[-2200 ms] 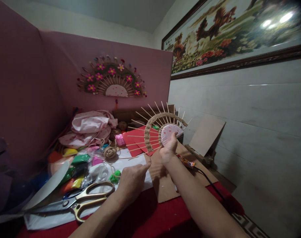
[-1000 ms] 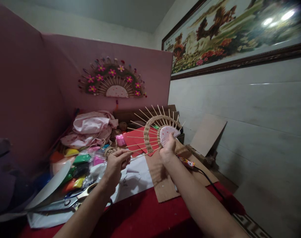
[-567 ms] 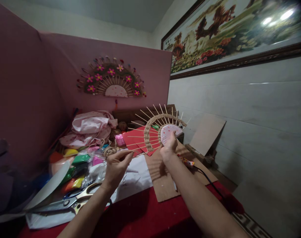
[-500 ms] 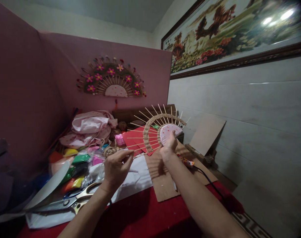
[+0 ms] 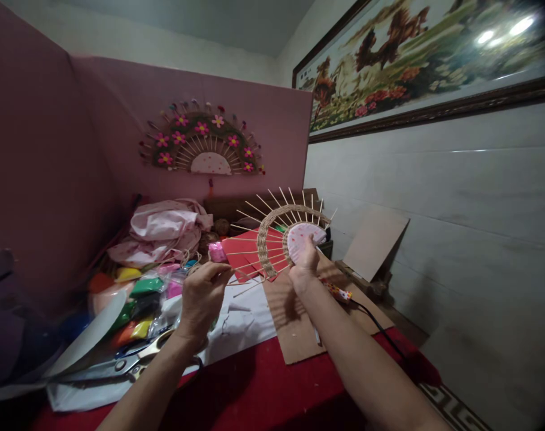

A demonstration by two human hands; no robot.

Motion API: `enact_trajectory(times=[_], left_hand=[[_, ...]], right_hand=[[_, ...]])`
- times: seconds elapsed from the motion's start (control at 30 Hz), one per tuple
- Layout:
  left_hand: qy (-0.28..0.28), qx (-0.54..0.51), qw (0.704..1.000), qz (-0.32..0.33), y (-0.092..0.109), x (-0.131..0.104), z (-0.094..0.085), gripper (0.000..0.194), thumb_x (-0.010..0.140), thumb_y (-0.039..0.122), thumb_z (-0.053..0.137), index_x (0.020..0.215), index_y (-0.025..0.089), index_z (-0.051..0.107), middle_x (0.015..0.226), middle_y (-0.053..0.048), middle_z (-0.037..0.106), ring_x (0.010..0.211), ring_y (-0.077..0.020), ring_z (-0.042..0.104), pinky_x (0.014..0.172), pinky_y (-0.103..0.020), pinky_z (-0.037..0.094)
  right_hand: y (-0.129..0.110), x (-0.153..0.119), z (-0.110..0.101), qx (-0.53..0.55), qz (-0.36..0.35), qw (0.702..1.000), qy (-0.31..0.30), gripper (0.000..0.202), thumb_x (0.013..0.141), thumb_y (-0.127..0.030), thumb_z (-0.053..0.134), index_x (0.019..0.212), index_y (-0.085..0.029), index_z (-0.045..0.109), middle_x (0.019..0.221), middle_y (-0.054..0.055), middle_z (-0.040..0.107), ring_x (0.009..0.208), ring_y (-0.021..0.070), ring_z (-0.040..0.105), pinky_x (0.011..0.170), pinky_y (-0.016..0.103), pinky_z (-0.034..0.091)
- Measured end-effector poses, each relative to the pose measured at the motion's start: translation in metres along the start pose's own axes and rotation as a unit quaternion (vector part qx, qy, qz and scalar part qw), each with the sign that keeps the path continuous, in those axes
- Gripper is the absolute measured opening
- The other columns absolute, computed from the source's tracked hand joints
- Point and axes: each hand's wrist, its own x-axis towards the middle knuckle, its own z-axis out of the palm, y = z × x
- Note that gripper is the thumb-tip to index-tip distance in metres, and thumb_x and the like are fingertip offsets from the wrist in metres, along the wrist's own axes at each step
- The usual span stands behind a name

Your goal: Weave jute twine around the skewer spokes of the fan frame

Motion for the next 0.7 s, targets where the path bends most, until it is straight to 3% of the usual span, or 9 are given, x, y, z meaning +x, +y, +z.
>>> enact_trajectory(times=[0.23,0.33,0.5,0.6,0.7], left_hand=[[0.027,0.000,0.998,-0.051,-0.002,0.001,0.000,0.019,0.069,0.036,0.064,0.066,0.017,0.062,0.061,-0.001,0.061,0.059,-0.0133,0.054,0.056,-0.024,0.039],[0.000,-0.112,0.986,-0.125,-0.004,0.000,0.006,0.021,0.067,0.038,0.065,0.067,0.016,0.065,0.060,-0.001,0.061,0.056,-0.0125,0.051,0.053,-0.023,0.038],[-0.058,-0.263,0.936,-0.227,-0.002,-0.003,0.018,0.025,0.058,0.037,0.072,0.062,0.013,0.066,0.050,0.001,0.054,0.047,-0.0084,0.041,0.045,-0.021,0.031],[-0.089,-0.291,0.922,-0.238,0.002,-0.007,0.022,0.027,0.057,0.038,0.072,0.057,0.012,0.064,0.047,0.003,0.048,0.045,-0.0062,0.036,0.042,-0.019,0.026],[-0.110,-0.299,0.919,-0.231,0.001,-0.012,0.026,0.028,0.060,0.038,0.070,0.056,0.013,0.061,0.050,0.002,0.049,0.047,-0.0069,0.038,0.044,-0.019,0.028]], right_hand=[[-0.002,0.002,-0.003,-0.019,0.014,0.999,0.022,0.039,0.073,-0.042,0.057,0.096,-0.011,0.059,0.098,0.007,0.066,0.085,0.0146,0.064,0.071,0.024,0.054],[-0.004,-0.004,-0.001,-0.013,0.033,0.999,0.013,0.034,0.077,-0.038,0.052,0.095,-0.011,0.060,0.095,0.007,0.067,0.085,0.0139,0.064,0.074,0.024,0.053],[-0.006,-0.021,0.002,0.000,0.068,0.998,-0.015,0.029,0.079,-0.034,0.051,0.094,-0.011,0.061,0.091,0.006,0.068,0.082,0.0142,0.065,0.078,0.029,0.053],[-0.003,-0.033,0.003,0.017,0.098,0.994,-0.051,0.028,0.079,-0.033,0.051,0.092,-0.011,0.061,0.092,0.006,0.068,0.083,0.0134,0.064,0.080,0.028,0.052],[0.003,-0.045,0.002,0.020,0.126,0.988,-0.090,0.029,0.080,-0.036,0.049,0.092,-0.013,0.062,0.091,0.006,0.068,0.083,0.0134,0.064,0.077,0.027,0.052]])
